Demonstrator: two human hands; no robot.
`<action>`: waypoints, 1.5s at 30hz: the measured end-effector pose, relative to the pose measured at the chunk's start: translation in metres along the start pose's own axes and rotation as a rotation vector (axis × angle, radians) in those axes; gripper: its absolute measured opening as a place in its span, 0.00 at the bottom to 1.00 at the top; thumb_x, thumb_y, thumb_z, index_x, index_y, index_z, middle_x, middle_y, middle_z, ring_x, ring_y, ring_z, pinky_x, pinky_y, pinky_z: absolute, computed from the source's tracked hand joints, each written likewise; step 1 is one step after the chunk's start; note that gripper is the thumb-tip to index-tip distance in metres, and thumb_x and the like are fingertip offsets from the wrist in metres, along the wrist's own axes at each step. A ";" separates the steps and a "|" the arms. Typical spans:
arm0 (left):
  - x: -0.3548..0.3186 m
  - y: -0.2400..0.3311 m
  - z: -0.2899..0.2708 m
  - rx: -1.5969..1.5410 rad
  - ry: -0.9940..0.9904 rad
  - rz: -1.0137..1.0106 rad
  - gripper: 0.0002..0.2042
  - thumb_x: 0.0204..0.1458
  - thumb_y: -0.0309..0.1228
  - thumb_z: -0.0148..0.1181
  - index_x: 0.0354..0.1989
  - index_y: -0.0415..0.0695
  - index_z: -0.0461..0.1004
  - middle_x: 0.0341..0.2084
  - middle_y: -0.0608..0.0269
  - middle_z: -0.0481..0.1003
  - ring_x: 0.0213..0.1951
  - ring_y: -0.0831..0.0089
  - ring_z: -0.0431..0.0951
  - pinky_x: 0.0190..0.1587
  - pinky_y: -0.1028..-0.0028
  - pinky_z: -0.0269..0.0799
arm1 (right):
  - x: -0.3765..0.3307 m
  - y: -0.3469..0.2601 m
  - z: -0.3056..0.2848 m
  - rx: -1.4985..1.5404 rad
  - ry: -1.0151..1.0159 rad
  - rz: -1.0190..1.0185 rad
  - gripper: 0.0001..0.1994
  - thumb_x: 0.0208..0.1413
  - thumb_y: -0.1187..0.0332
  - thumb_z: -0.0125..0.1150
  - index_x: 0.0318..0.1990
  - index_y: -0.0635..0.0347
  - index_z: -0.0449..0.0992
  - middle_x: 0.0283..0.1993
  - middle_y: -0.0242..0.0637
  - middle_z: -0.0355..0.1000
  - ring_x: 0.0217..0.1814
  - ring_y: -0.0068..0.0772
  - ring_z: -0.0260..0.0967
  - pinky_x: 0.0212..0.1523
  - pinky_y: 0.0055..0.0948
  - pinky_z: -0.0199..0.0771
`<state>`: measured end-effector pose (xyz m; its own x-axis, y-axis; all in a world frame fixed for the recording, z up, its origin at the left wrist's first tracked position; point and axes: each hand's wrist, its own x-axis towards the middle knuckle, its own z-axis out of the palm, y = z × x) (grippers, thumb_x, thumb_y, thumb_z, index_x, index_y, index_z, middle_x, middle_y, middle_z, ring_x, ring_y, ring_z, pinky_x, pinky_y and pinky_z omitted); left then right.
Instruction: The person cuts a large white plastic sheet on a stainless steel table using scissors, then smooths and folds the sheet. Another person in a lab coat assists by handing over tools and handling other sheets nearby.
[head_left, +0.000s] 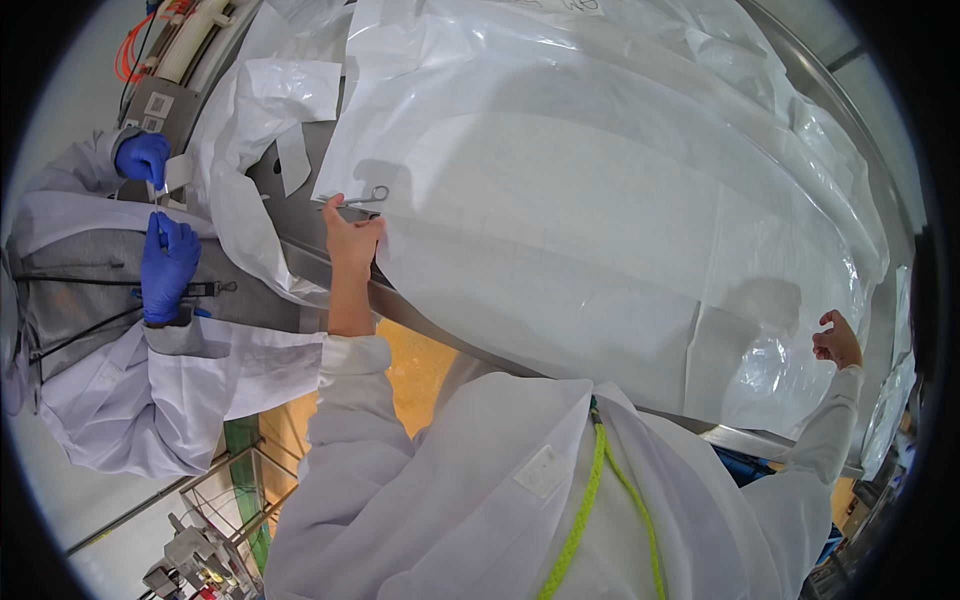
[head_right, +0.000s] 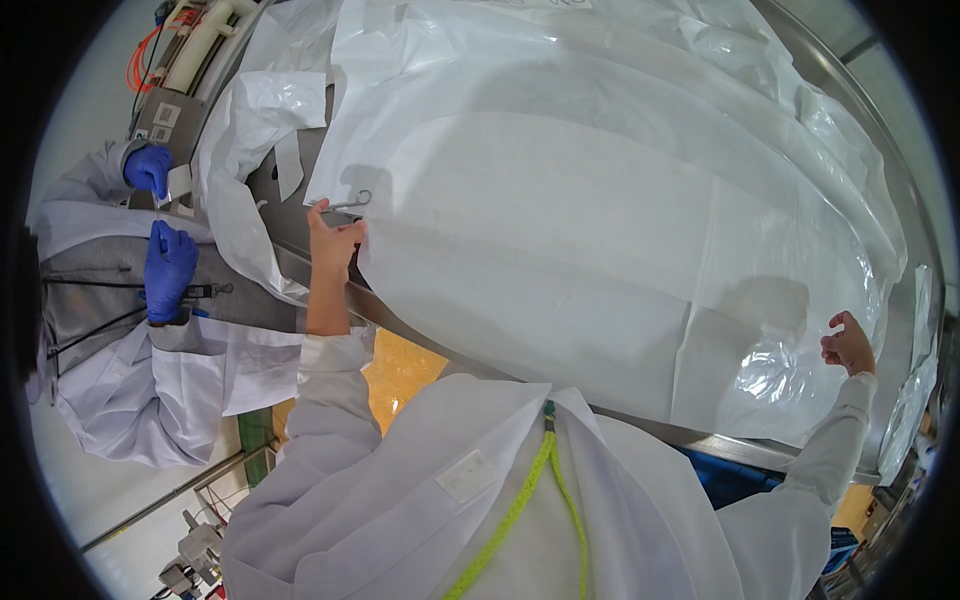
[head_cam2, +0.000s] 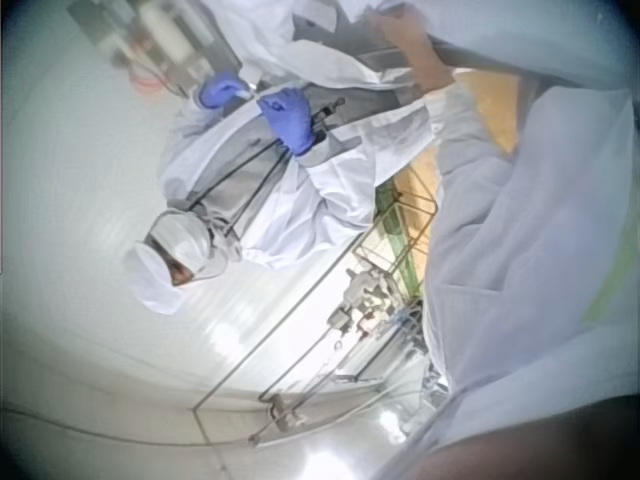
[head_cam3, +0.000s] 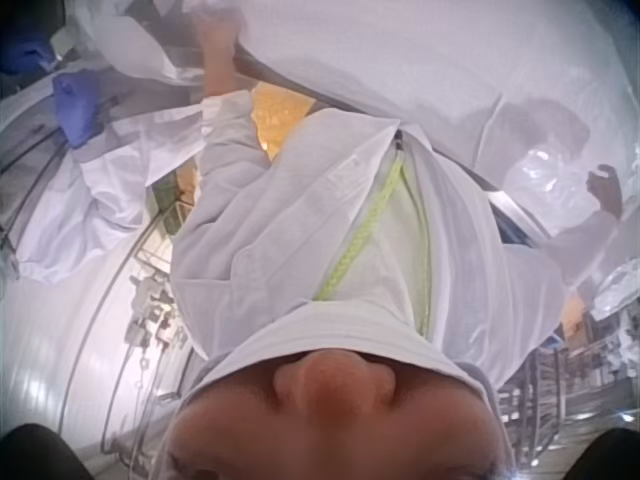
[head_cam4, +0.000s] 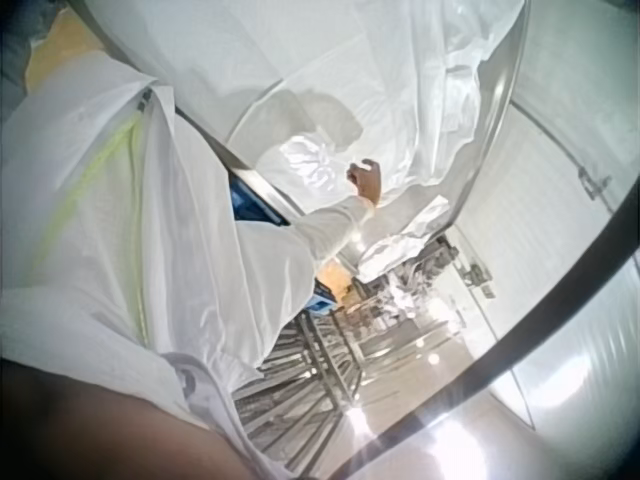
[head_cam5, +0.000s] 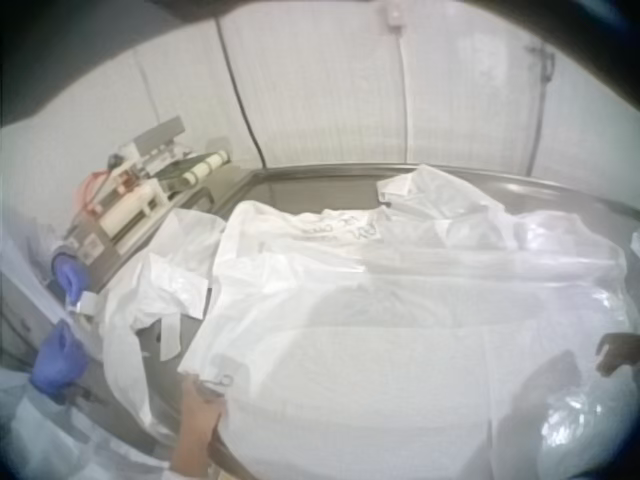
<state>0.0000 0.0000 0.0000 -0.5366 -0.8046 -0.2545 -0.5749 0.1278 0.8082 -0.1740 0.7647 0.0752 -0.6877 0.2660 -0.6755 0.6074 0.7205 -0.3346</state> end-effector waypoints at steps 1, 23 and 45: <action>-0.001 0.001 0.000 -0.002 0.002 -0.003 0.35 0.37 0.20 0.63 0.57 0.45 0.53 0.24 0.61 0.73 0.25 0.73 0.73 0.33 0.74 0.70 | 0.000 0.000 0.001 -0.001 0.001 0.003 0.18 0.42 0.80 0.57 0.42 0.58 0.60 0.24 0.37 0.66 0.19 0.28 0.66 0.20 0.27 0.70; 0.004 0.011 -0.004 0.002 -0.045 -0.090 0.36 0.34 0.23 0.67 0.54 0.43 0.53 0.24 0.65 0.70 0.24 0.78 0.69 0.26 0.76 0.62 | 0.007 -0.003 0.004 -0.101 0.033 0.028 0.18 0.41 0.81 0.60 0.41 0.60 0.62 0.24 0.37 0.67 0.19 0.27 0.67 0.20 0.26 0.72; 0.005 0.014 -0.005 0.042 -0.028 -0.108 0.36 0.33 0.22 0.66 0.53 0.44 0.54 0.26 0.62 0.71 0.24 0.75 0.69 0.26 0.74 0.64 | 0.008 -0.006 0.009 -0.077 0.014 0.006 0.18 0.41 0.80 0.61 0.41 0.62 0.62 0.25 0.38 0.68 0.20 0.27 0.68 0.20 0.26 0.73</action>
<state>-0.0082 -0.0051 0.0128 -0.4874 -0.7982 -0.3540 -0.6551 0.0663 0.7526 -0.1795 0.7567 0.0662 -0.6900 0.2786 -0.6681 0.5792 0.7661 -0.2786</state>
